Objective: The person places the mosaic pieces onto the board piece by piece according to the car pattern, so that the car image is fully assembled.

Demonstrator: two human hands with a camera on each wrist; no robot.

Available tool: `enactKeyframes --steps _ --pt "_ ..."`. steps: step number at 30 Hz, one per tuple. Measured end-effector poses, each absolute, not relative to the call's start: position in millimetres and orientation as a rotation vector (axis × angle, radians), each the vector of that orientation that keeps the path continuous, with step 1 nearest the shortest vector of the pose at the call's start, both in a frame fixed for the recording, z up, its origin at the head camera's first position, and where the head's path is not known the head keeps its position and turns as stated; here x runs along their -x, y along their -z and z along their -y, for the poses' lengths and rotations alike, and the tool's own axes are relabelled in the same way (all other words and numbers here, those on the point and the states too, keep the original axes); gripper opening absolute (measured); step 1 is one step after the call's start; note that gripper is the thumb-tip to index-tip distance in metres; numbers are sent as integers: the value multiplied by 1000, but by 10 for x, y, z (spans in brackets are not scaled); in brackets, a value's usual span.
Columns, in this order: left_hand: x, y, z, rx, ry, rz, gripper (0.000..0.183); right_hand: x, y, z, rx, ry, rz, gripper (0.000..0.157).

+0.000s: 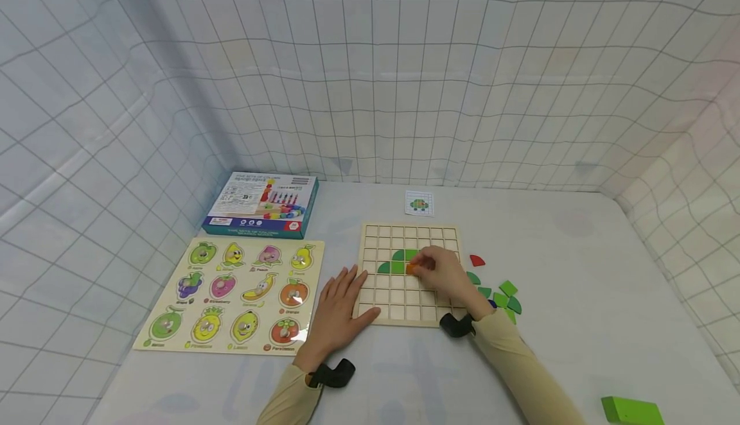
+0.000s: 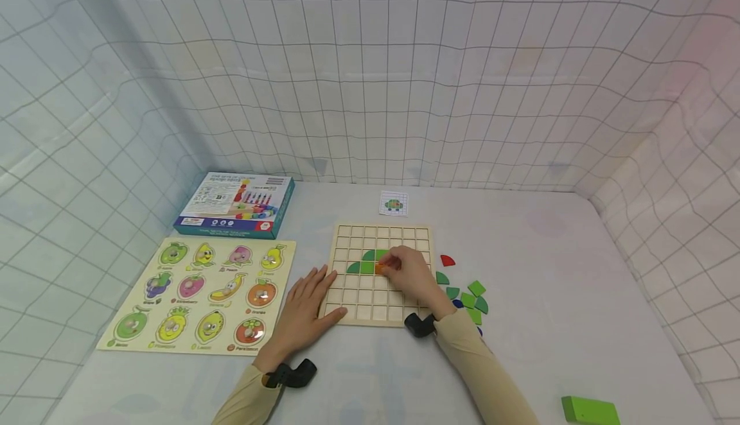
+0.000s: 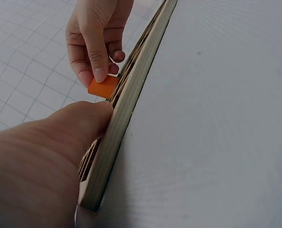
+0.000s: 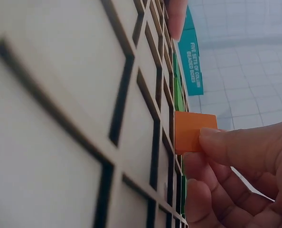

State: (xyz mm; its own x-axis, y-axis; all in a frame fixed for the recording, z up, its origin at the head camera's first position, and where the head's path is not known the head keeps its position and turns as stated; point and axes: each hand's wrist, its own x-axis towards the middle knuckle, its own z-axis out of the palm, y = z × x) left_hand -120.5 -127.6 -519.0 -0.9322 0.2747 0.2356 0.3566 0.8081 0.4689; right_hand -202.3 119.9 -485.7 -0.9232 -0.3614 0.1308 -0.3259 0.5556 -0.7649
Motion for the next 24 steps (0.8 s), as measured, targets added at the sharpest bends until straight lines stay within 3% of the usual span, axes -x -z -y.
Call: enactKeyframes --steps 9,24 --pt "1201 5183 1278 507 792 2826 73 2060 4806 -1176 549 1183 -2801 7" --pt "1207 5208 1281 526 764 2780 73 2004 4768 -1236 588 1013 -2796 24"
